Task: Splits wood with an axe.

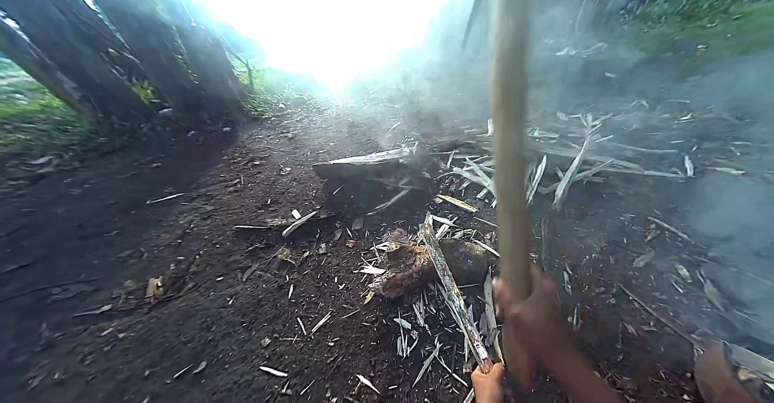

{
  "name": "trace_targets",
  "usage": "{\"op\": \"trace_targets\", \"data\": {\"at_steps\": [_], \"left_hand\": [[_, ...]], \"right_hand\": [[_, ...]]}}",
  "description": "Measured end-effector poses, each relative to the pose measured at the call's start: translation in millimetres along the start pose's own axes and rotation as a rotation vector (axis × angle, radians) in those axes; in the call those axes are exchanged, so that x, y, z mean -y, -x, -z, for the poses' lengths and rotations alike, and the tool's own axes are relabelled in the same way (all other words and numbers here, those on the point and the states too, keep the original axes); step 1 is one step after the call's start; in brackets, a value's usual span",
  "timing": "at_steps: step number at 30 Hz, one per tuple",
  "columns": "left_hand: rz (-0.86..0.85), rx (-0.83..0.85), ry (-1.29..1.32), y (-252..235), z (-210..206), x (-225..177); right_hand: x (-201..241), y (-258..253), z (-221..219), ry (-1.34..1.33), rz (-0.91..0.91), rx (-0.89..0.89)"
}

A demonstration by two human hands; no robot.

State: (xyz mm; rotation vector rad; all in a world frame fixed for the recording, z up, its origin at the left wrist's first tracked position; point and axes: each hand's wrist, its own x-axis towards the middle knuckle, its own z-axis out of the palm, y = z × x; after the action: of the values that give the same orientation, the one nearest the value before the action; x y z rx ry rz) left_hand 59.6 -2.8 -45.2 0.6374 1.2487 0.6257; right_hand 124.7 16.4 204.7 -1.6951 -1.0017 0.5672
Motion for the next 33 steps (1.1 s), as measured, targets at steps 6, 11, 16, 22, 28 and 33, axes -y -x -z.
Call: {"op": "trace_targets", "data": {"at_steps": [6, 11, 16, 22, 28, 33], "left_hand": [[-0.214, 0.049, 0.005, 12, -1, -13], [-0.189, 0.043, 0.019, 14, -6, -9], [-0.229, -0.086, -0.131, 16, -5, -9], [-0.305, -0.08, -0.154, 25, -21, -20], [-0.658, 0.02, -0.224, 66, -52, -146], [-0.808, 0.04, -0.371, 78, -60, -189]], "right_hand": [[-133, 18, -46, 0.152, -0.649, 0.382], [-126, 16, -38, 0.171, -0.642, 0.4], [-128, 29, -35, 0.076, -0.576, 0.366], [-99, 52, -6, 0.019, -0.414, 0.236], [-28, 57, 29, 0.0, 0.049, 0.024], [9, 61, 18, 0.04, 0.12, -0.119]]}}
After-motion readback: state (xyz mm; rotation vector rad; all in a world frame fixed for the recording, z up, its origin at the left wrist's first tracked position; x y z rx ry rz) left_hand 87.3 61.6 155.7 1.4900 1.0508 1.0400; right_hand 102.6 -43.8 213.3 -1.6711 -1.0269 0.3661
